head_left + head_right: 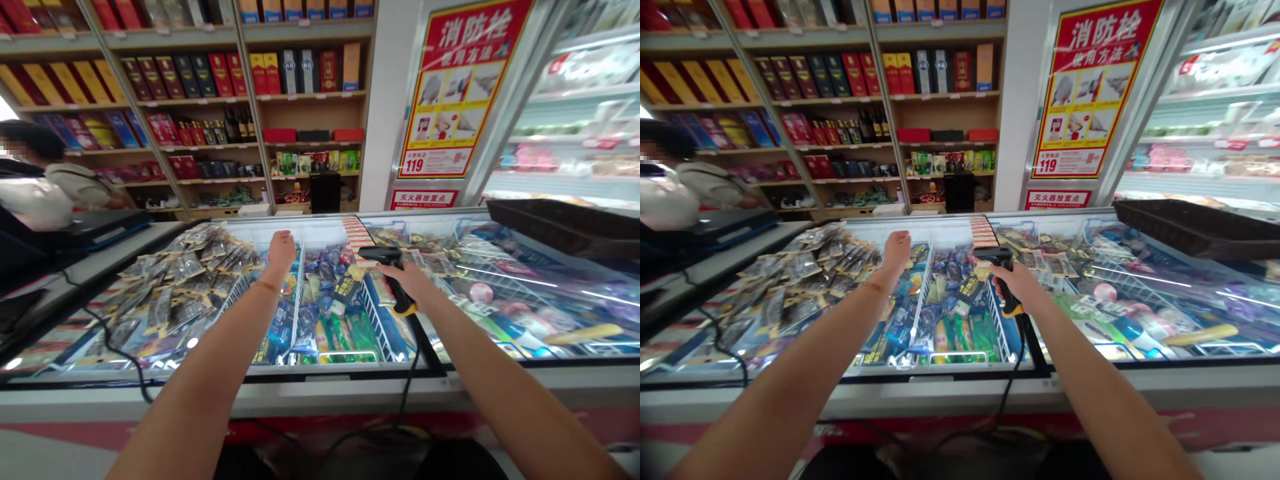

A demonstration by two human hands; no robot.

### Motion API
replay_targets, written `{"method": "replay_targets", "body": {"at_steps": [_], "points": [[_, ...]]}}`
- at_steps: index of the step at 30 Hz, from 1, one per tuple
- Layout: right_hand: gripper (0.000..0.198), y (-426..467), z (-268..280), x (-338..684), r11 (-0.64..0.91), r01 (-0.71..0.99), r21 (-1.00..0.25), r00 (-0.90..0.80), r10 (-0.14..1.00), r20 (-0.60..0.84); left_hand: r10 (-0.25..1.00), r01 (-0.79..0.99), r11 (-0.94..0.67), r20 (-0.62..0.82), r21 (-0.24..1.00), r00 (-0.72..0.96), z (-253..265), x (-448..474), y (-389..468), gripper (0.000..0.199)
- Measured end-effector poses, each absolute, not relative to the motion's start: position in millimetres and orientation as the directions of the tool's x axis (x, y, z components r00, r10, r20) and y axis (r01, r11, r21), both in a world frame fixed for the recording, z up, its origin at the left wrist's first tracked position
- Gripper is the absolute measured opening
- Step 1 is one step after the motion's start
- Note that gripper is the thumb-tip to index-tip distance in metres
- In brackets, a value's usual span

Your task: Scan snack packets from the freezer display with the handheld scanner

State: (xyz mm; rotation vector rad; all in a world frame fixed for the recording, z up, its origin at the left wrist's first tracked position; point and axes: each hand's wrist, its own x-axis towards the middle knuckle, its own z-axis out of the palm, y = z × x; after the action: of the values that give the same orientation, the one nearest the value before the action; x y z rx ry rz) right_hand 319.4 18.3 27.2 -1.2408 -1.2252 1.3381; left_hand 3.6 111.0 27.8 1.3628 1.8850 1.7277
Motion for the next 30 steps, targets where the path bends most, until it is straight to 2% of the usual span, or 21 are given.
{"method": "replay_targets", "body": {"at_steps": [2,4,8,10,13,17,19,22,25,27,30], "points": [[0.024,23.6,26.7,305.0,-0.082,-0.005,-0.997,-0.095,0.992,-0.081,0.697,0.521,-0.123,0.447,0.845,-0.56,48.7,-36.8,99.9,0.021],[0.024,27.7,26.4,294.5,-0.069,-0.015,-0.997,-0.111,0.991,-0.067,0.62,0.685,-0.001,0.538,0.728,-0.571,67.9,-72.4,91.0,0.026],[0.027,30.5,22.2,282.7,-0.054,-0.037,-0.998,-0.134,0.99,-0.049,0.561,0.734,0.339,0.499,0.589,-0.66,93.8,-127.1,80.9,0.035],[0.029,29.3,18.3,279.9,-0.066,-0.047,-0.997,-0.137,0.989,-0.059,0.542,0.725,0.45,0.486,0.521,-0.686,99.5,-147.7,78.5,0.046],[0.03,26.1,13.5,279.0,-0.096,-0.032,-0.995,-0.141,0.986,-0.091,0.561,0.731,0.515,0.468,0.448,-0.683,101.2,-172.5,76.8,0.059],[0.028,23.1,11.5,281.4,-0.09,-0.013,-0.996,-0.177,0.98,-0.086,0.646,0.729,0.583,0.34,0.36,-0.684,97.3,-188.4,76.2,0.066],[0.027,22.2,10.8,282.8,-0.069,-0.016,-0.997,-0.183,0.981,-0.065,0.665,0.752,0.587,0.35,0.3,-0.66,94.6,-188.2,75.3,0.067],[0.028,21.3,9.1,284.8,-0.049,-0.024,-0.999,-0.195,0.98,-0.043,0.663,0.809,0.537,0.474,0.238,-0.58,93.1,-182.7,74.3,0.064],[0.031,21.6,7.0,287.9,-0.038,-0.027,-0.999,-0.214,0.976,-0.032,0.679,0.845,0.473,0.508,0.25,-0.53,96.7,-174.5,78.2,0.052],[0.031,22.5,5.8,290.4,-0.037,-0.014,-0.999,-0.218,0.975,-0.033,0.697,0.859,0.397,0.503,0.325,-0.512,99.2,-164.8,84.8,0.043],[0.031,22.9,4.6,292.6,-0.031,0.012,-0.999,-0.221,0.975,-0.033,0.678,0.811,0.204,0.519,0.548,-0.521,94.5,-136.3,97.0,0.034]]}}
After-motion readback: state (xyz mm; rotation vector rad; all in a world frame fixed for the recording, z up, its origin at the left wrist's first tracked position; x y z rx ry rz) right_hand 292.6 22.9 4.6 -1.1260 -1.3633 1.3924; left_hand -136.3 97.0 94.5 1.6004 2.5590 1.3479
